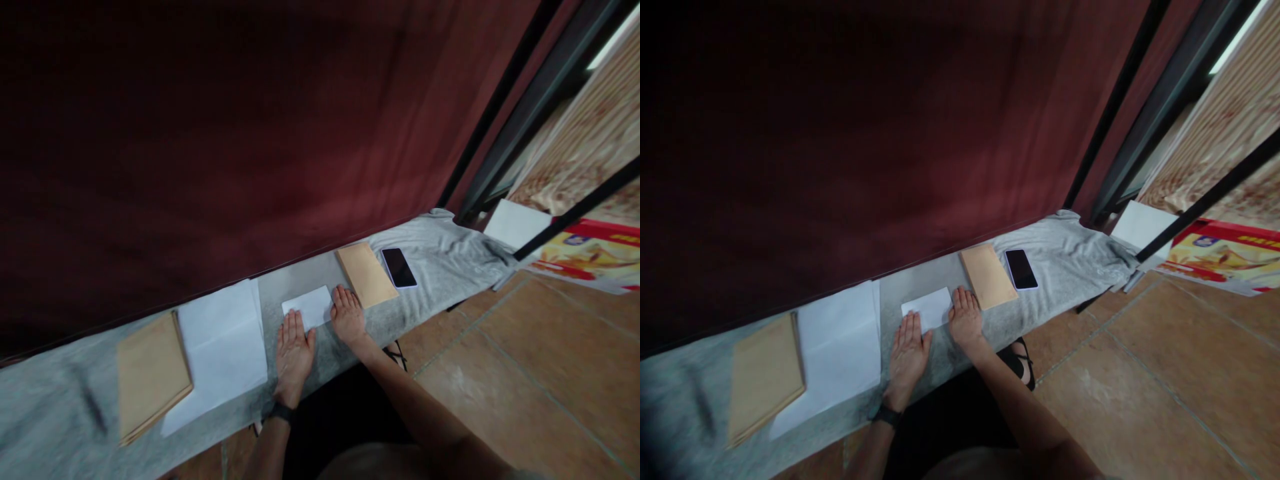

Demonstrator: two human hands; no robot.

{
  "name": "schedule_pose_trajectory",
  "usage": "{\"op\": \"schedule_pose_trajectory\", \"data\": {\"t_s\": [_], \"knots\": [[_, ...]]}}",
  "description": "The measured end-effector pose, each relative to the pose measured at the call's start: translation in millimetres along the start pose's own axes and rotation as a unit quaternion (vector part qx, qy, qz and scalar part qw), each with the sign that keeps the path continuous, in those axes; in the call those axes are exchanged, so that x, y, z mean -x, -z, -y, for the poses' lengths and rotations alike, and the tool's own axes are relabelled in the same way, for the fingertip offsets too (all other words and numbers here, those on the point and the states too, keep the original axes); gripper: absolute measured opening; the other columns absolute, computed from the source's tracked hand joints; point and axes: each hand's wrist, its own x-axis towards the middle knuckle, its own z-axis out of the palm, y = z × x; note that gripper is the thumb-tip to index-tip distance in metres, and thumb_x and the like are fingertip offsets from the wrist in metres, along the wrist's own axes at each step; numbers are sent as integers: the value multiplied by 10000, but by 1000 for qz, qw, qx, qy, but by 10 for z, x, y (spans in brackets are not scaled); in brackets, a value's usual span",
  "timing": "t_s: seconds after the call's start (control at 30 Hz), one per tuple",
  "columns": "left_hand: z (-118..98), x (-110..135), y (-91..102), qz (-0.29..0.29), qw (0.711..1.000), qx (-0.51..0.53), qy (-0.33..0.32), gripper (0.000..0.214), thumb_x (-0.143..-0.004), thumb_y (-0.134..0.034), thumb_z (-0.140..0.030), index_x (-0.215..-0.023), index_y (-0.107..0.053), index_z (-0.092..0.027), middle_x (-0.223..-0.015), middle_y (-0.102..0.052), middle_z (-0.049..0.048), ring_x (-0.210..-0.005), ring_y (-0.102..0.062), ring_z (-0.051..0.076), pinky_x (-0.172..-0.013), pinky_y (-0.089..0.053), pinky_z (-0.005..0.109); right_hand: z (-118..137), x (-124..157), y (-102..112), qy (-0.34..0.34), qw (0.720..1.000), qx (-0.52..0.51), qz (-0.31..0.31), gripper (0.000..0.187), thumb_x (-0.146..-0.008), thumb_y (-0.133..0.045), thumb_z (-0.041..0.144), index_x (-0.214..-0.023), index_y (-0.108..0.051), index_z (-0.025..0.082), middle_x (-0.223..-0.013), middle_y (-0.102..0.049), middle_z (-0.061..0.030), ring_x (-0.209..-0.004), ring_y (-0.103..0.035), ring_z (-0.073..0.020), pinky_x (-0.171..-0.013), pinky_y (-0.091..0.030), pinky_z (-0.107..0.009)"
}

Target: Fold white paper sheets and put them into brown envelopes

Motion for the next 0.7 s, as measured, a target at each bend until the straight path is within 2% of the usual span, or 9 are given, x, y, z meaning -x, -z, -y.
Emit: {"op": "schedule_pose_trajectory", "data": {"t_s": [0.07, 0.1, 0.2, 0.23, 0.33, 0.43, 0.53, 0.6, 0.7], "knots": [[-5, -3, -20, -7, 1000, 3, 0, 640, -1002, -288, -404, -1542, -321, -63, -1597, -369, 173, -1512, -279, 252, -1239, -244, 443, 63, 41, 38, 14, 1000, -7, -2, 547, -985, -399, 171, -1506, -402, 3, -1576, -369, -191, -1445, -376, -305, -1186, -304, -428], [-1, -5, -35, -9, 1000, 4, -1, 638, -999, -291, -396, -1543, -320, -64, -1595, -372, 174, -1511, -280, 254, -1238, -246, 448, 115, 74, 45, 42, 999, -14, 1, 547, -990, -401, 183, -1511, -398, 16, -1585, -359, -179, -1453, -365, -294, -1192, -299, -417], [29, -9, -82, -9, 1000, 0, -11, 596, -988, -267, -288, -1538, -332, -66, -1598, -372, 160, -1513, -275, 247, -1237, -245, 454, 293, 199, 9, 168, 984, -52, 25, 503, -1023, -412, 270, -1505, -446, 129, -1585, -391, -102, -1454, -371, -243, -1205, -294, -410], [39, -9, -93, -7, 1000, -1, -15, 590, -979, -254, -240, -1533, -340, -58, -1601, -368, 158, -1515, -268, 245, -1239, -241, 451, 335, 237, -15, 187, 980, -60, 29, 491, -1033, -414, 298, -1496, -460, 139, -1569, -418, -103, -1443, -389, -235, -1202, -300, -416], [58, -7, -105, -8, 1000, 10, -22, 590, -963, -257, -201, -1522, -352, -39, -1599, -370, 166, -1517, -260, 249, -1237, -243, 453, 339, 302, -70, 172, 983, -55, 21, 509, -1050, -420, 380, -1472, -483, 102, -1520, -478, -144, -1420, -428, -246, -1186, -322, -434], [70, -4, -95, -29, 998, 50, -13, 604, -974, -324, -303, -1521, -358, -48, -1587, -387, 183, -1509, -283, 268, -1231, -256, 471, 185, 305, -69, 136, 990, -30, -3, 550, -1048, -431, 420, -1473, -474, 73, -1516, -473, -165, -1416, -432, -265, -1178, -327, -435], [110, -20, -84, -56, 990, 128, 24, 608, -968, -368, -349, -1474, -419, -17, -1572, -392, 230, -1487, -328, 309, -1219, -280, 489, 31, 302, -54, 132, 991, -9, -18, 557, -1050, -424, 410, -1487, -453, 67, -1533, -451, -161, -1420, -426, -260, -1186, -312, -424], [149, -55, -77, -62, 974, 206, 68, 583, -957, -390, -341, -1440, -459, -21, -1549, -422, 244, -1459, -377, 318, -1201, -315, 491, -14, 308, -64, 136, 991, -2, -22, 560, -1051, -414, 411, -1492, -446, 67, -1537, -447, -156, -1424, -420, -253, -1193, -299, -417], [186, -147, -61, -59, 924, 349, 143, 545, -914, -484, -325, -1412, -490, -105, -1443, -556, 206, -1353, -516, 304, -1130, -417, 478, -15, 318, -97, 136, 990, 4, -26, 573, -1046, -419, 422, -1495, -443, 66, -1540, -443, -155, -1431, -407, -255, -1199, -282, -421]]}}
